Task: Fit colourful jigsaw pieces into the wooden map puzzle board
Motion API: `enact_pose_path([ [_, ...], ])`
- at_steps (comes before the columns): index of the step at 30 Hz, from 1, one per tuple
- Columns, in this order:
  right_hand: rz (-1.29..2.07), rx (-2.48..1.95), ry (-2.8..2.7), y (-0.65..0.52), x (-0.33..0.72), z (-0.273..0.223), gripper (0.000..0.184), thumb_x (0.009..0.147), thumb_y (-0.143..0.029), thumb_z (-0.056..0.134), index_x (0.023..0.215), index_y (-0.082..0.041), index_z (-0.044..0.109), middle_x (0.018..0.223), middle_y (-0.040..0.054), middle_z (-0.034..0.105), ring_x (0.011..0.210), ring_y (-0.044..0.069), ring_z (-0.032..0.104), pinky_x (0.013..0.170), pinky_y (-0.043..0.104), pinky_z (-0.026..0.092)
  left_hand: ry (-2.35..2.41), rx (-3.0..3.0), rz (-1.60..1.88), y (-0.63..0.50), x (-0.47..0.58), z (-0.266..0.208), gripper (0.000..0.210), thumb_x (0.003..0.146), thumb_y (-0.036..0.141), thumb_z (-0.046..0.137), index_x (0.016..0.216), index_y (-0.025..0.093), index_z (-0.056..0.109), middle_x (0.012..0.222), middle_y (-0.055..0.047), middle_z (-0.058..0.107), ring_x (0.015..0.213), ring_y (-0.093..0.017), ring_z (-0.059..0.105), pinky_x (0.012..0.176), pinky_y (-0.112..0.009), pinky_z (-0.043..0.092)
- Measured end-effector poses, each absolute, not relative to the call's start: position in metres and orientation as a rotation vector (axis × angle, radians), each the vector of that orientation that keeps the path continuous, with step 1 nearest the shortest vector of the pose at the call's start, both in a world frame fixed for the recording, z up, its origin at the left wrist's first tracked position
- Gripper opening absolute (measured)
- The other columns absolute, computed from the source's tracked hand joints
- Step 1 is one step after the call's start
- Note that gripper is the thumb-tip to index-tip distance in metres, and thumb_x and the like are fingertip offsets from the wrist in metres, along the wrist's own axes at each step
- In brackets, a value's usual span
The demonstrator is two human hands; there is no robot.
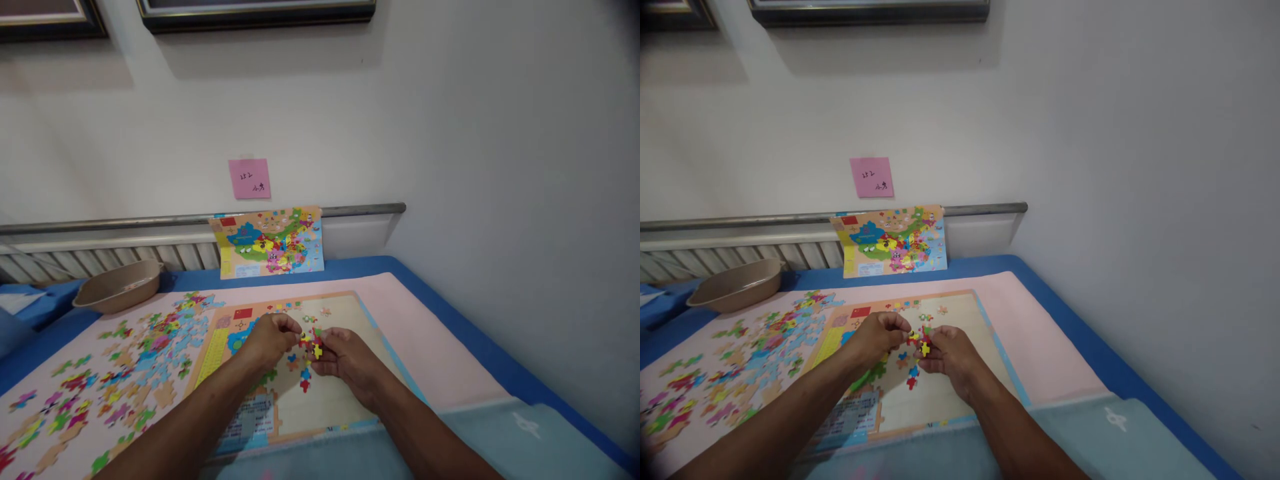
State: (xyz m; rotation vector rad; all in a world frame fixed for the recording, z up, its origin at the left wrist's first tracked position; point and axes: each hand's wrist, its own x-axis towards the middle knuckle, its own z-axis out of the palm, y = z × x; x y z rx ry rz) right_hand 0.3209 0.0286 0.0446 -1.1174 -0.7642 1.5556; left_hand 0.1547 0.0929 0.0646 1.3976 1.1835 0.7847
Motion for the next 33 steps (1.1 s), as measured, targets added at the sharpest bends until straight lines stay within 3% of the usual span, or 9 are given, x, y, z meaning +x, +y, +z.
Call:
enact_pose_path([
  [7, 1.555, -1.113, -0.756, 0.029, 0.322, 0.043, 0.022, 0.086, -0.030, 0.075, 0.084, -0.017, 0.057, 0.079, 0.0066, 0.070, 0.070, 0.015, 0.070, 0.065, 0.024, 0.058, 1.184, 1.417, 0.784, 0.097, 0.154, 0.061, 0.012, 0.061, 0.004, 0.071, 0.064, 0.015, 0.068, 0.053, 0.005, 0.058, 0.048, -0.008, 0.046, 0.050, -0.021, 0.035],
  [20, 1.574, -1.132, -0.756, 0.029, 0.322, 0.045, 0.019, 0.086, -0.026, 0.076, 0.083, -0.016, 0.059, 0.081, 0.0073, 0.071, 0.069, 0.014, 0.070, 0.063, 0.021, 0.058, 1.193, 1.436, 0.767, 0.094, 0.155, 0.068, 0.014, 0.064, 0.002, 0.064, 0.065, 0.016, 0.069, 0.053, 0.004, 0.058, 0.048, -0.009, 0.046, 0.051, -0.022, 0.034],
  [27, 1.555, -1.170, -0.760, 0.031, 0.323, 0.046, 0.012, 0.090, -0.019, 0.067, 0.084, -0.016, 0.057, 0.076, 0.0071, 0.071, 0.067, 0.014, 0.070, 0.062, 0.022, 0.059, 1.209, 1.451, 0.743, 0.093, 0.153, 0.066, 0.014, 0.065, 0.004, 0.062, 0.065, 0.016, 0.068, 0.052, 0.005, 0.058, 0.048, -0.009, 0.046, 0.050, -0.021, 0.034],
  [33, 1.537, -1.193, -0.760, 0.032, 0.330, 0.045, 0.017, 0.087, -0.020, 0.073, 0.080, -0.015, 0.058, 0.082, 0.0082, 0.073, 0.065, 0.013, 0.069, 0.061, 0.022, 0.059, 1.188, 1.485, 0.611, 0.086, 0.150, 0.058, 0.015, 0.060, 0.004, 0.060, 0.063, 0.015, 0.069, 0.052, 0.002, 0.062, 0.048, -0.010, 0.051, 0.051, -0.022, 0.036],
])
